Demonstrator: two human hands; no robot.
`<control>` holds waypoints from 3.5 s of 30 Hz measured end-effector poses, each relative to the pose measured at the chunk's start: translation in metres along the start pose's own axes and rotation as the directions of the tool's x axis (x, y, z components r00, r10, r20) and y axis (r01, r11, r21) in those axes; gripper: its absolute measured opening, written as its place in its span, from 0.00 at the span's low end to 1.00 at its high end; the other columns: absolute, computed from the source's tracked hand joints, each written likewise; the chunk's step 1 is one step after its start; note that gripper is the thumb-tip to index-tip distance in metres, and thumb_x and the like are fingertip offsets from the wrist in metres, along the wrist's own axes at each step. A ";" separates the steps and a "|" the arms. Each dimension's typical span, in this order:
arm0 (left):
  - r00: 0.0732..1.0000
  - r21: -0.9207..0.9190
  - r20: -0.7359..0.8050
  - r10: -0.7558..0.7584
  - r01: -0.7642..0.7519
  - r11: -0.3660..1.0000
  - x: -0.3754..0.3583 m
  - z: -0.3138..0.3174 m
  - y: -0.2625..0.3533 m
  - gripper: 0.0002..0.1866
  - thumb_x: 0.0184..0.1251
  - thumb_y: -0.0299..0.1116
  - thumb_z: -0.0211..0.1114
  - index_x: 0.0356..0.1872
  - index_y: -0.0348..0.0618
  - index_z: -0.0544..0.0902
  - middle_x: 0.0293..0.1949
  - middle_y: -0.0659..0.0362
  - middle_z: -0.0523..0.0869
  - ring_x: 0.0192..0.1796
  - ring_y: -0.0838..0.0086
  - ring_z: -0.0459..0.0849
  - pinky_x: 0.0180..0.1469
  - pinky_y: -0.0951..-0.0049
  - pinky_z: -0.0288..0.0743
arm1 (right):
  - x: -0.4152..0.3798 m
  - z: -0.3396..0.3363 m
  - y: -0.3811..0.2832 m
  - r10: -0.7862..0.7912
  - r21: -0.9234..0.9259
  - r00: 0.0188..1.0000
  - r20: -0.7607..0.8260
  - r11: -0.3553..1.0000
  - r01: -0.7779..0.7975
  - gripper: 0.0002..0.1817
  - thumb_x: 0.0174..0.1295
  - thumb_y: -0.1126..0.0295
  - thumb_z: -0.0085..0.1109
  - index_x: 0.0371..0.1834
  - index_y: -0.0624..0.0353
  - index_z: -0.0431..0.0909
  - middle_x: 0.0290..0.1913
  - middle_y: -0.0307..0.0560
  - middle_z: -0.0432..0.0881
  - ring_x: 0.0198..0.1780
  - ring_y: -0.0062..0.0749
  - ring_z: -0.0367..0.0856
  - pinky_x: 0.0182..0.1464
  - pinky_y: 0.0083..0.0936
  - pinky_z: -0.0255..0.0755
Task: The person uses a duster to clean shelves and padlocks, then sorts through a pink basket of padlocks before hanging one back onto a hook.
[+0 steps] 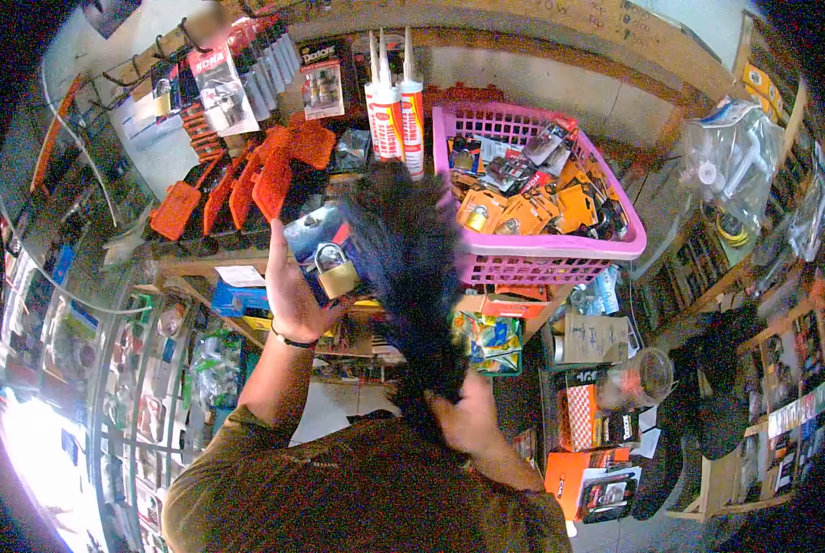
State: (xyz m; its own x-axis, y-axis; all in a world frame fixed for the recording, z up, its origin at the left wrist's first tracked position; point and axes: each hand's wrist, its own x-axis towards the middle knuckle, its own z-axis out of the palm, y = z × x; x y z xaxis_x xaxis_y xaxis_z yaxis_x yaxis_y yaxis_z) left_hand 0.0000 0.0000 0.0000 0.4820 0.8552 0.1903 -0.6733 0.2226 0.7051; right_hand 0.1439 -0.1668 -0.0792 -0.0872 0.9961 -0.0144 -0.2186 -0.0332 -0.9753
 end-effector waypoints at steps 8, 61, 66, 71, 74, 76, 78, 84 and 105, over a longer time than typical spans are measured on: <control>0.823 -0.430 0.566 -0.043 0.340 0.836 0.011 -0.044 -0.020 0.47 0.50 0.73 0.40 0.65 0.46 0.53 0.60 0.47 0.66 0.61 0.48 0.64 0.57 0.37 0.55 | -0.003 -0.008 -0.017 -0.045 0.002 0.989 -0.138 0.999 0.045 0.21 0.52 0.76 0.51 0.53 0.62 0.68 0.51 0.53 0.74 0.54 0.42 0.72 0.58 0.34 0.62; 0.951 -0.602 0.151 -0.269 0.304 0.738 -0.002 -0.066 -0.018 0.48 0.52 0.73 0.35 0.64 0.42 0.55 0.59 0.41 0.64 0.60 0.48 0.64 0.59 0.46 0.58 | 0.021 -0.006 0.001 0.136 0.192 0.990 -0.044 0.973 -0.125 0.24 0.53 0.76 0.50 0.56 0.63 0.64 0.53 0.54 0.72 0.59 0.40 0.65 0.60 0.34 0.57; 0.956 -0.474 0.216 -0.199 0.281 0.835 0.007 -0.071 -0.020 0.48 0.51 0.72 0.38 0.63 0.41 0.57 0.59 0.42 0.65 0.59 0.50 0.66 0.56 0.50 0.64 | 0.019 -0.002 -0.003 -0.170 -0.254 0.985 0.009 0.953 0.167 0.21 0.51 0.82 0.50 0.51 0.66 0.66 0.43 0.48 0.78 0.44 0.40 0.77 0.49 0.30 0.70; 0.902 -0.427 0.414 -0.120 0.309 0.850 0.013 -0.060 -0.012 0.48 0.52 0.73 0.36 0.64 0.42 0.55 0.59 0.43 0.66 0.58 0.49 0.67 0.57 0.47 0.62 | 0.019 0.001 0.012 -0.159 -0.488 0.978 0.137 0.848 0.206 0.18 0.52 0.75 0.57 0.48 0.64 0.70 0.45 0.47 0.78 0.48 0.37 0.74 0.54 0.29 0.64; 0.958 -0.419 0.208 -0.198 0.270 0.867 0.006 -0.056 -0.011 0.44 0.54 0.70 0.38 0.62 0.42 0.60 0.57 0.47 0.68 0.59 0.52 0.67 0.59 0.49 0.60 | 0.021 -0.002 0.014 -0.079 -0.149 0.996 -0.048 0.986 0.071 0.17 0.52 0.73 0.58 0.46 0.63 0.72 0.43 0.47 0.79 0.46 0.33 0.75 0.49 0.28 0.68; 0.970 -0.475 0.079 -0.229 0.239 0.847 0.005 -0.051 -0.007 0.41 0.56 0.67 0.39 0.60 0.41 0.64 0.57 0.48 0.70 0.59 0.53 0.67 0.61 0.53 0.57 | 0.026 -0.008 0.024 -0.010 -0.281 0.999 -0.048 0.960 -0.004 0.17 0.52 0.74 0.58 0.46 0.63 0.72 0.44 0.46 0.79 0.46 0.31 0.76 0.50 0.28 0.68; 0.956 -0.385 0.269 -0.116 0.217 0.897 0.011 -0.065 -0.014 0.40 0.57 0.66 0.41 0.60 0.40 0.63 0.58 0.48 0.68 0.60 0.53 0.65 0.61 0.52 0.58 | 0.028 0.006 0.026 -0.242 -0.616 0.948 0.205 0.721 0.317 0.20 0.51 0.75 0.58 0.49 0.63 0.70 0.47 0.44 0.78 0.47 0.34 0.76 0.52 0.28 0.67; 0.982 -0.429 0.083 -0.168 0.187 0.884 0.001 -0.042 -0.003 0.42 0.57 0.69 0.35 0.61 0.43 0.61 0.58 0.50 0.69 0.60 0.58 0.67 0.61 0.56 0.59 | 0.028 0.008 0.006 -0.103 -0.134 0.995 -0.005 0.986 0.101 0.21 0.52 0.69 0.56 0.50 0.63 0.69 0.50 0.53 0.75 0.53 0.43 0.72 0.56 0.37 0.63; 0.929 -0.579 0.275 -0.248 0.366 0.729 0.004 -0.039 -0.005 0.45 0.52 0.72 0.38 0.62 0.45 0.60 0.58 0.48 0.68 0.59 0.56 0.68 0.59 0.46 0.58 | 0.025 -0.015 0.004 0.113 0.145 0.993 -0.032 0.984 -0.107 0.27 0.51 0.71 0.56 0.57 0.62 0.64 0.55 0.57 0.70 0.59 0.45 0.65 0.61 0.36 0.56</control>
State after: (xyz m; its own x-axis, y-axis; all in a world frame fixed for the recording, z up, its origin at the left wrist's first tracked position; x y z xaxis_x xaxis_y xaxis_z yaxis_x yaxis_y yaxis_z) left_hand -0.0166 0.0204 -0.0299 0.7689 0.6106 0.1899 -0.6388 0.7460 0.1881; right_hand 0.1550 -0.1413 -0.0866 -0.0799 0.9881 -0.1313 -0.3469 -0.1511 -0.9257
